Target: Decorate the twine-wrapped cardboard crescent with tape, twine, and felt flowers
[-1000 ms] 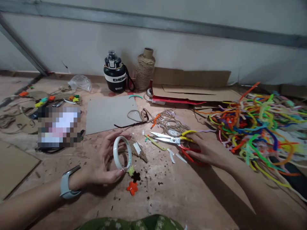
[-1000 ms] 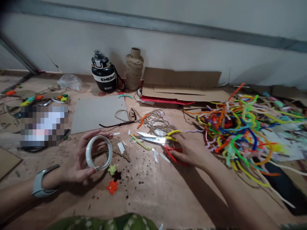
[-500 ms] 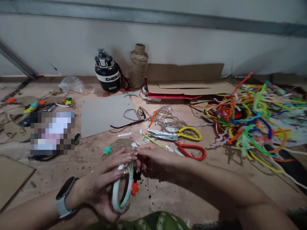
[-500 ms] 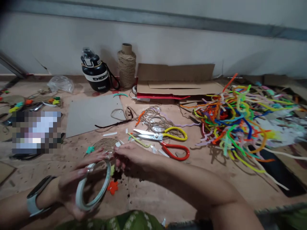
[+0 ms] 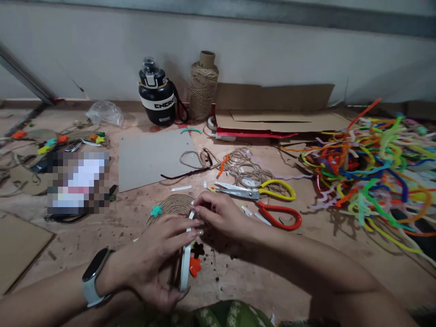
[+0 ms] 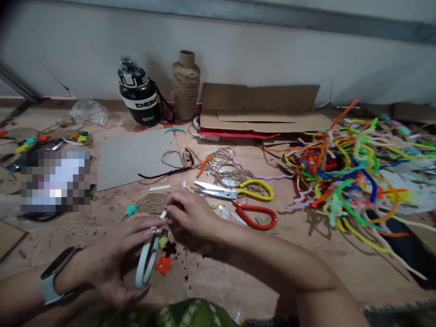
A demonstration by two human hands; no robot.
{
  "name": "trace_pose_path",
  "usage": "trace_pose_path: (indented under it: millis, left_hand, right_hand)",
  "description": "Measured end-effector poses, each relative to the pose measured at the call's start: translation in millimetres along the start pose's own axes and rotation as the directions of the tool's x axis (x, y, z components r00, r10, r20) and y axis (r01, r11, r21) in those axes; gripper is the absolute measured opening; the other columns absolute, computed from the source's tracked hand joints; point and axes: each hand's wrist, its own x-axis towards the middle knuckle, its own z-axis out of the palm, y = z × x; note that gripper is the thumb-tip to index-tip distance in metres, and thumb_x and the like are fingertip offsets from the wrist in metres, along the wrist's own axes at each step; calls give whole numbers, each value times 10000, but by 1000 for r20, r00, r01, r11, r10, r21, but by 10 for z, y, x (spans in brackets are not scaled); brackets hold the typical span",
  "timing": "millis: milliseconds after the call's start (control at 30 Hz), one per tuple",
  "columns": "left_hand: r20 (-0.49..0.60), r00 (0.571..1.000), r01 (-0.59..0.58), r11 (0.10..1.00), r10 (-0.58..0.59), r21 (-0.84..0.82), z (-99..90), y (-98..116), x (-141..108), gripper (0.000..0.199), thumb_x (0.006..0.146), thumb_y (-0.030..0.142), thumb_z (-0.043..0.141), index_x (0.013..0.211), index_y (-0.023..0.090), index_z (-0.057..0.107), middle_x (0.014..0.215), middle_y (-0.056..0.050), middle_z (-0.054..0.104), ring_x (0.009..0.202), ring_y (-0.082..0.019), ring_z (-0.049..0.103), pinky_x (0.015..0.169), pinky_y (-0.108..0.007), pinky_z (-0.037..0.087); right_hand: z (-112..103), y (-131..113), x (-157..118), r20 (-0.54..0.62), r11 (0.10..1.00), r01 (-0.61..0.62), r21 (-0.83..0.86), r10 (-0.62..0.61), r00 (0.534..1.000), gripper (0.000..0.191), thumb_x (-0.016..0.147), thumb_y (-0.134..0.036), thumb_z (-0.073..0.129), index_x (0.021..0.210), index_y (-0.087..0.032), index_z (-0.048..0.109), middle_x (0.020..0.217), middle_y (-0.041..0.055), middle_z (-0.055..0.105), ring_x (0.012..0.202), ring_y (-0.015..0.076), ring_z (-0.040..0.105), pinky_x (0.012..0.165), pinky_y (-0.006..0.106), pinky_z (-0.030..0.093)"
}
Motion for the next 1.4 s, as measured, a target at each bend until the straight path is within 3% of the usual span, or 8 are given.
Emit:
trace_pose_path:
  millis: [100, 200, 300, 467, 733, 1033, 1233, 1400]
  left_hand:
    - [-3, 986, 164, 982, -165, -97, -8, 27, -44, 1049, 616, 266, 754, 1508, 316, 204, 1421, -138, 464, 1281, -394, 458, 1091, -562, 320]
    - [-30, 931, 334, 880, -365, -337, -26, 55, -58, 980, 684, 263, 728, 1509, 297, 200, 1466, -135, 404, 1331, -380, 408, 1122, -541, 300]
    - [-46, 877, 376, 741, -479, -557, -40, 44, -28, 883, 755, 280, 693, 1498, 292, 215, 1458, -134, 406, 1339, -359, 404, 1121, -529, 313]
    - [-23, 817, 423, 626, -577, -655, -24, -4, 15, 825, 748, 345, 738, 1452, 303, 310, 1403, -128, 460, 1281, -353, 458, 1047, -493, 402]
    - [27, 782, 428, 505, -623, -750, -13, -23, 25, 667, 757, 416, 732, 1320, 332, 383, 1389, -110, 460, 1225, -324, 509, 910, -413, 490]
    - [-99, 812, 365, 634, -575, -682, -109, -113, 38, 680, 757, 359, 724, 1347, 333, 386, 1419, -101, 428, 1219, -328, 496, 828, -363, 519]
    - [-73, 822, 375, 633, -564, -677, -134, -163, 52, 669, 779, 362, 702, 1361, 319, 375, 1430, -114, 421, 1218, -343, 494, 869, -409, 502]
    - [-97, 854, 307, 646, -511, -699, -208, -78, 102, 672, 775, 441, 698, 1350, 293, 383, 1408, -130, 445, 1184, -335, 518, 858, -393, 491]
  right_hand:
    - [-6, 48, 38, -6, 959, 151, -239, -157, 988, 83, 904, -182, 584, 834, -169, 627, 811, 30, 626, 768, 149, 555, 708, 267, 421]
    - [0, 64, 80, 0, 916, 203, -345, -217, 976, 73, 896, -167, 599, 836, -163, 639, 836, 46, 628, 805, 165, 556, 724, 273, 419]
    - [9, 65, 117, 9, 899, 202, -388, -215, 976, 86, 896, -164, 600, 832, -174, 657, 827, 43, 616, 809, 169, 551, 714, 271, 408]
    - [40, 108, 129, 2, 883, 200, -425, -220, 976, 68, 877, -160, 620, 824, -177, 658, 815, 33, 584, 792, 166, 533, 683, 262, 389]
    - [75, 178, 130, -24, 874, 226, -431, -262, 965, 87, 856, -133, 620, 805, -183, 669, 774, 14, 552, 742, 147, 505, 637, 243, 362]
    - [55, 155, 53, -44, 867, 228, -443, -275, 960, 87, 889, -180, 592, 812, -180, 633, 813, 42, 589, 794, 175, 520, 713, 282, 408]
    - [-11, 96, 45, -58, 863, 234, -448, -289, 955, 81, 898, -190, 561, 865, -173, 633, 827, 54, 584, 799, 184, 523, 705, 293, 408]
    - [-56, 48, 64, 23, 876, 266, -402, -281, 959, 141, 872, -191, 557, 974, -181, 655, 856, 54, 591, 829, 192, 526, 746, 315, 420]
